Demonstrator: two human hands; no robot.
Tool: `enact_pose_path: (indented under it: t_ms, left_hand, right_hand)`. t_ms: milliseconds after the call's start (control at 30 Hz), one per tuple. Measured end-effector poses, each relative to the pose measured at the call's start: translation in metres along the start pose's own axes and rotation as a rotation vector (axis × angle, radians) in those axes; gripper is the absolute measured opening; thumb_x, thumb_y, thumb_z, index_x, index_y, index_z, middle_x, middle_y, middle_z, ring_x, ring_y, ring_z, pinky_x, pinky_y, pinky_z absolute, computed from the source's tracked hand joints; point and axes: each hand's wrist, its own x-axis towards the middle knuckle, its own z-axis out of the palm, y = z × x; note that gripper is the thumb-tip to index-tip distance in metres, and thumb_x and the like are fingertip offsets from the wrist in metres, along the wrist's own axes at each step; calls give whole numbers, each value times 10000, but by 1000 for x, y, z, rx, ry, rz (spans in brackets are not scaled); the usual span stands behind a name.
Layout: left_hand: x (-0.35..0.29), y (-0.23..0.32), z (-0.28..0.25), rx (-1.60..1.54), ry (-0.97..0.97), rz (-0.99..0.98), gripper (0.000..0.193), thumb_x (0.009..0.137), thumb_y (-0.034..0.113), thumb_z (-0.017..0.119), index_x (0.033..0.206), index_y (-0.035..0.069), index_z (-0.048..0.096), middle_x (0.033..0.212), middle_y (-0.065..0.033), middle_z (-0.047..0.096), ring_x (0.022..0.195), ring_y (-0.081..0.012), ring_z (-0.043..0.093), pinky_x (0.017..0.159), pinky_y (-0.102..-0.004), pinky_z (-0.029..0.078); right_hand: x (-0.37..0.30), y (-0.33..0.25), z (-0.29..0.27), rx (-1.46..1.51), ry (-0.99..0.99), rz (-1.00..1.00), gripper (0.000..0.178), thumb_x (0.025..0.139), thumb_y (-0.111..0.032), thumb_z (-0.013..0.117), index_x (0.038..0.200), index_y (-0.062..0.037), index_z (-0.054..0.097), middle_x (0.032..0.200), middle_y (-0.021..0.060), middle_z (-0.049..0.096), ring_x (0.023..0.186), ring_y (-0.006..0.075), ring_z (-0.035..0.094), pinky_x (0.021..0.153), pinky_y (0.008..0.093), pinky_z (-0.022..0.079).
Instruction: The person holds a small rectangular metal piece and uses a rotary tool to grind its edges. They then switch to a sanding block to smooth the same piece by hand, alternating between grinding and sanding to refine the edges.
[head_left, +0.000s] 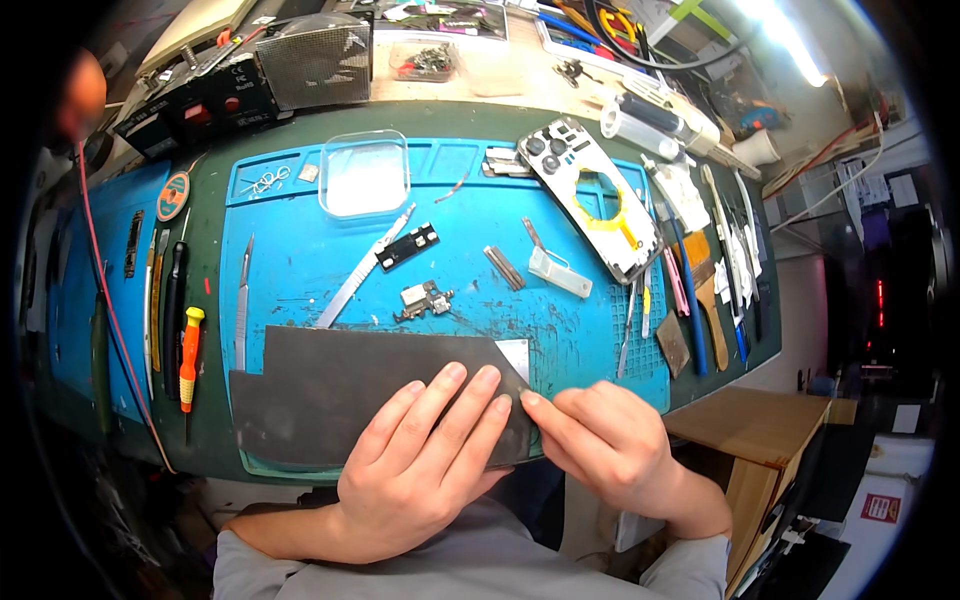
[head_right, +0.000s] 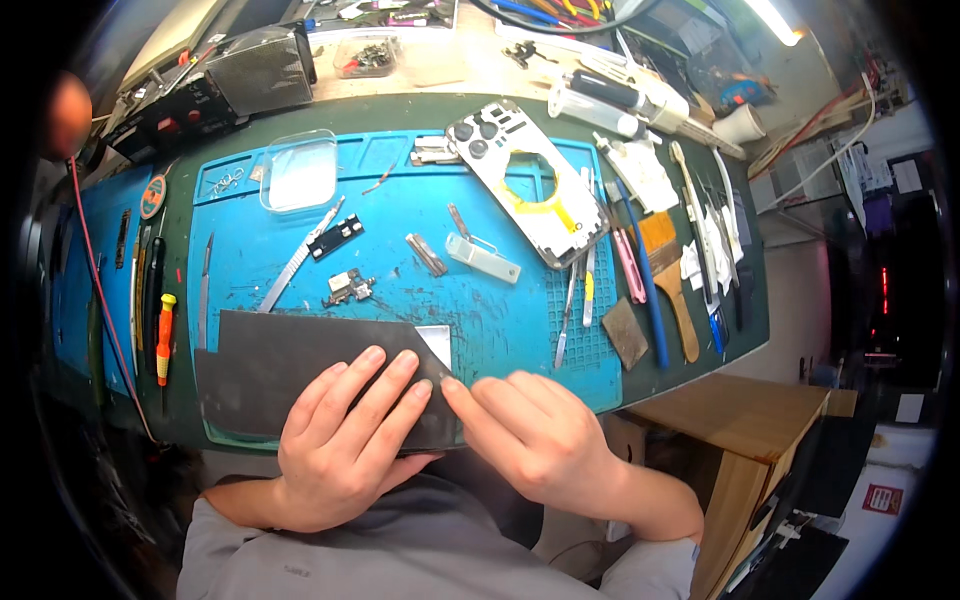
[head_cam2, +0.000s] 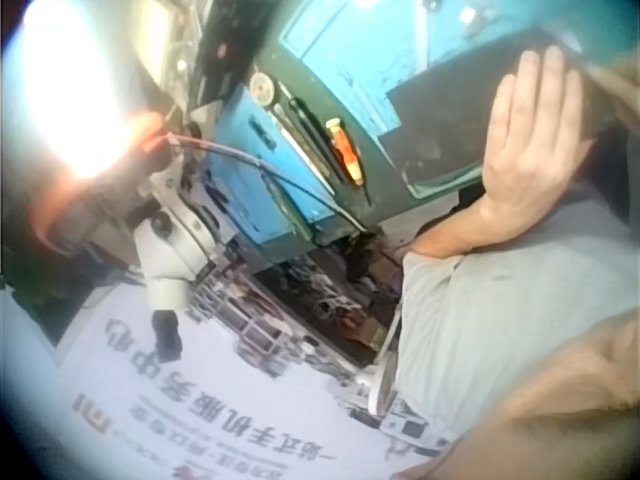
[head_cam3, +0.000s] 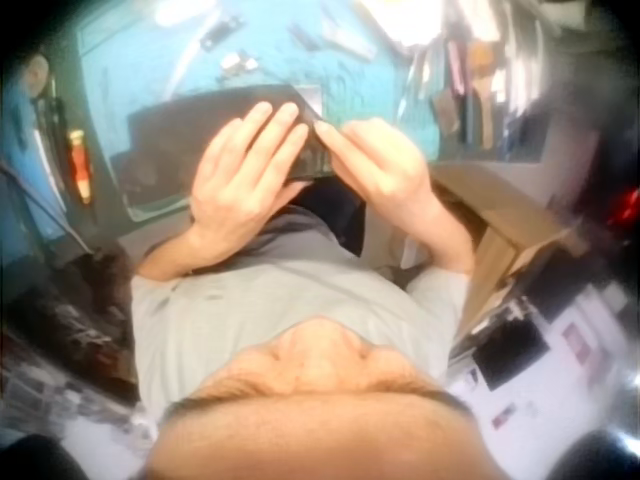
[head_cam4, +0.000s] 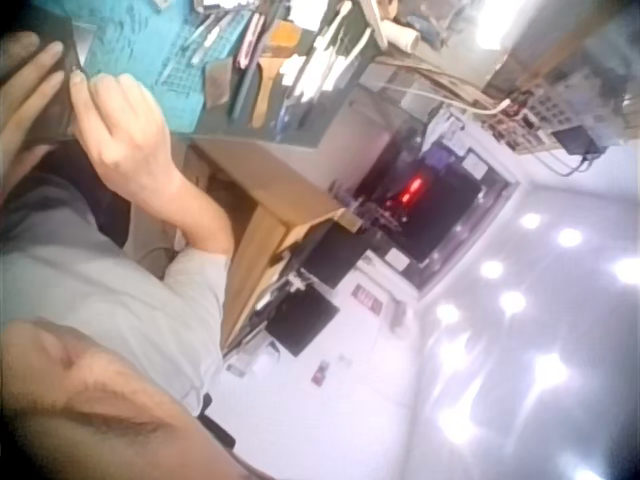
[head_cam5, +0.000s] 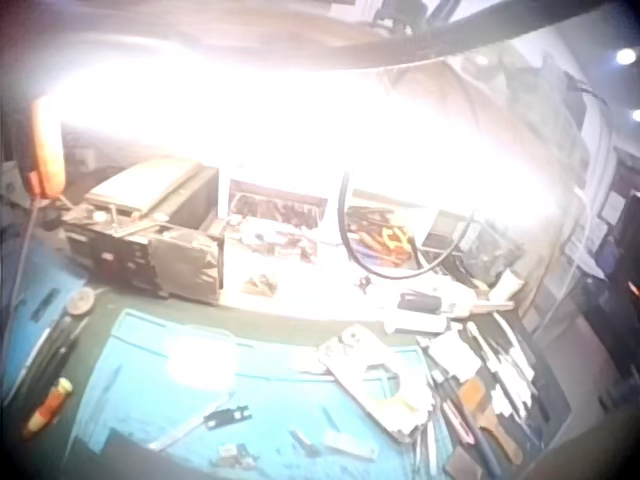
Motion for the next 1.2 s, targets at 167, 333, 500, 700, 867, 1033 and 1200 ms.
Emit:
enact_pose_path:
  t_ms: [167,333,500,700,867,1033,1200]
  left_hand:
    - [-1,-1,0,1,-4,3,495,973,483,738,1279,98,786,1421,-97,740,1357,-308,657,1133,-449,493]
    - [-2,0,0,11,-2,0,498,962,481,748,1280,99,785,1420,-93,741,1355,-303,658,1132,-446,492]
    - [-2,1,0,-2,-6,7,504,955,482,758,1285,102,783,1424,-91,739,1355,-301,658,1126,-443,495]
    - [-2,2,1,3,-8,-5,511,956,489,758,1293,105,781,1429,-92,736,1363,-304,654,1126,-448,495]
    - [-1,1,0,12,-16,-4,527,962,494,749,1302,93,775,1438,-102,729,1373,-312,650,1140,-453,490]
    - [0,1,0,25,-18,-13,543,965,498,744,1316,84,769,1446,-111,723,1374,-321,648,1147,-459,488]
    - [-1,0,0,12,-23,-7,551,965,499,741,1324,82,766,1450,-110,720,1379,-323,645,1146,-460,485]
  right_hand:
    - [-2,-1,2,-8,1,9,496,727,10,769,1218,80,751,932,72,618,693,199,575,601,313,486]
    - [2,1,2,-20,-1,-4,495,720,-1,780,1208,80,755,911,68,609,687,197,567,590,310,482]
    - [4,2,3,1,6,-8,492,722,-7,776,1205,80,755,912,69,610,694,196,573,594,314,483]
    - [2,1,4,-7,5,6,488,726,-8,779,1207,71,757,920,65,610,700,195,577,608,322,489]
    - [-4,0,5,7,18,19,497,727,3,781,1218,71,752,914,65,605,700,197,578,610,320,490]
    - [-4,2,4,14,37,13,492,733,10,782,1219,76,747,912,69,606,694,202,578,611,322,489]
    - [-2,2,5,26,23,12,481,739,14,777,1215,78,746,923,76,615,698,208,585,610,329,490]
